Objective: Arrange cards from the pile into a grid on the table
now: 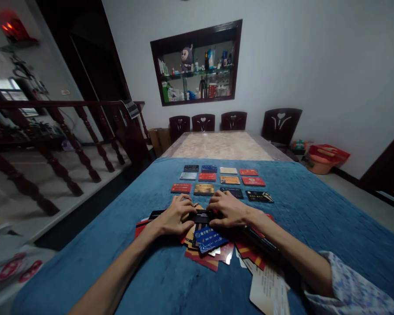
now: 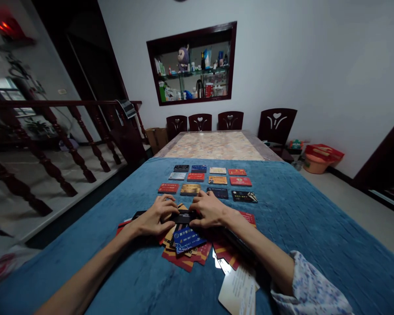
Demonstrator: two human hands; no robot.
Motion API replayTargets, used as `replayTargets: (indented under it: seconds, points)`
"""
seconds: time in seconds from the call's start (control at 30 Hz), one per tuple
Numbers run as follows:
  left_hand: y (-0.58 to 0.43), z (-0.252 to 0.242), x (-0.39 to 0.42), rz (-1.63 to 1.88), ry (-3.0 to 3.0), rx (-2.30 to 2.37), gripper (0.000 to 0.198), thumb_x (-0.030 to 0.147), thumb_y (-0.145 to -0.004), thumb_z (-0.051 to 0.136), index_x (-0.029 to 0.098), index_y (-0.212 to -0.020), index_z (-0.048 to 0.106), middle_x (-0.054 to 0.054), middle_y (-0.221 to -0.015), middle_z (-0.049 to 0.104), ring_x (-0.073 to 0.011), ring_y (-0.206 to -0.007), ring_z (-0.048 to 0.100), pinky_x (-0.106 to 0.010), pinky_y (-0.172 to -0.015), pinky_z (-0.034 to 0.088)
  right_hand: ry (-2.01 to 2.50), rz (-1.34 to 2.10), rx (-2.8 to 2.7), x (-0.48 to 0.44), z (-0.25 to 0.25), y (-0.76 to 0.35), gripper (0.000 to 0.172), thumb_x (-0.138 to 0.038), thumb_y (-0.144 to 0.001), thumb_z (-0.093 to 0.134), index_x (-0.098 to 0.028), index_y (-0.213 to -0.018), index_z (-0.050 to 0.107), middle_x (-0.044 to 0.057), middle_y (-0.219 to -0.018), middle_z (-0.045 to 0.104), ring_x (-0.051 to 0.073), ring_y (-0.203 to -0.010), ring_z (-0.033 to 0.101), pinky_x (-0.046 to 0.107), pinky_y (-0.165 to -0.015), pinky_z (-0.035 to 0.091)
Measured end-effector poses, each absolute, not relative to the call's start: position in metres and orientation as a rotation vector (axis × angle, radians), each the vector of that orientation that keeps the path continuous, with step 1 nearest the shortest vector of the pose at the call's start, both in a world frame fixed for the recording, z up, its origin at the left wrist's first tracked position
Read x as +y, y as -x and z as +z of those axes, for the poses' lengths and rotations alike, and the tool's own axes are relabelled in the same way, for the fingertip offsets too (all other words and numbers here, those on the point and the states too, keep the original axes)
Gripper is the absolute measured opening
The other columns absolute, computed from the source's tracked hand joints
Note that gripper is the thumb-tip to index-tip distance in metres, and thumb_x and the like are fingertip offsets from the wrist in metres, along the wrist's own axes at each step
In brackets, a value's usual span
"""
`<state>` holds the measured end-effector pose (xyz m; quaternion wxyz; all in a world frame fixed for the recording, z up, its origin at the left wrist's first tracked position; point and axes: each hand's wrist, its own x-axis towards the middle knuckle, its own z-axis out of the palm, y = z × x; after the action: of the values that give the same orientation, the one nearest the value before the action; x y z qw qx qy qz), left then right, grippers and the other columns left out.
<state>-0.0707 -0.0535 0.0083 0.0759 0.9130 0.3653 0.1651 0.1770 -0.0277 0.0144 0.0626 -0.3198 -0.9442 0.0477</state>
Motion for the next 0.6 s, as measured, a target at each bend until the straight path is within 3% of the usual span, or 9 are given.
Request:
replayTargets:
  seconds: [0.17, 0.4, 0.6]
  points:
    - [0.072, 0.005, -0.051, 0.584, -2.743, 1.058, 0.018, 0.021, -0.082, 0.065, 0.021, -0.098, 0.072, -0.005, -0.095, 0.07, -0.0262, -0.119, 0.048, -0.045, -0.107, 0.036, 0.954, 0.141, -2.846, -0.027, 0.014, -0.178, 0.037, -0.049, -0.081, 0.065, -0.023, -0.107, 0.07, 0.009, -0.101, 0.068, 0.029, -0.102, 0.051, 0.042, -0.084, 0.036]
    - [0.07, 0.003, -0.045, 0.69, -2.723, 1.105, 0.022, 0.021, -0.091, 0.052, 0.021, -0.099, 0.073, -0.007, -0.092, 0.072, -0.0235, -0.108, 0.053, -0.043, -0.1, 0.041, 0.991, 0.093, -2.752, -0.021, 0.01, -0.177, 0.023, -0.025, -0.084, 0.06, -0.025, -0.103, 0.072, 0.007, -0.096, 0.071, 0.025, -0.1, 0.053, 0.038, -0.083, 0.033]
    - [0.072, 0.002, -0.036, 0.736, -2.701, 1.107, 0.024, 0.017, -0.089, 0.052, 0.02, -0.1, 0.073, -0.007, -0.095, 0.072, -0.0232, -0.105, 0.054, -0.04, -0.096, 0.043, 1.023, 0.031, -2.662, -0.014, 0.001, -0.176, 0.019, -0.023, -0.087, 0.058, -0.023, -0.101, 0.071, 0.008, -0.095, 0.071, 0.024, -0.099, 0.054, 0.036, -0.081, 0.032]
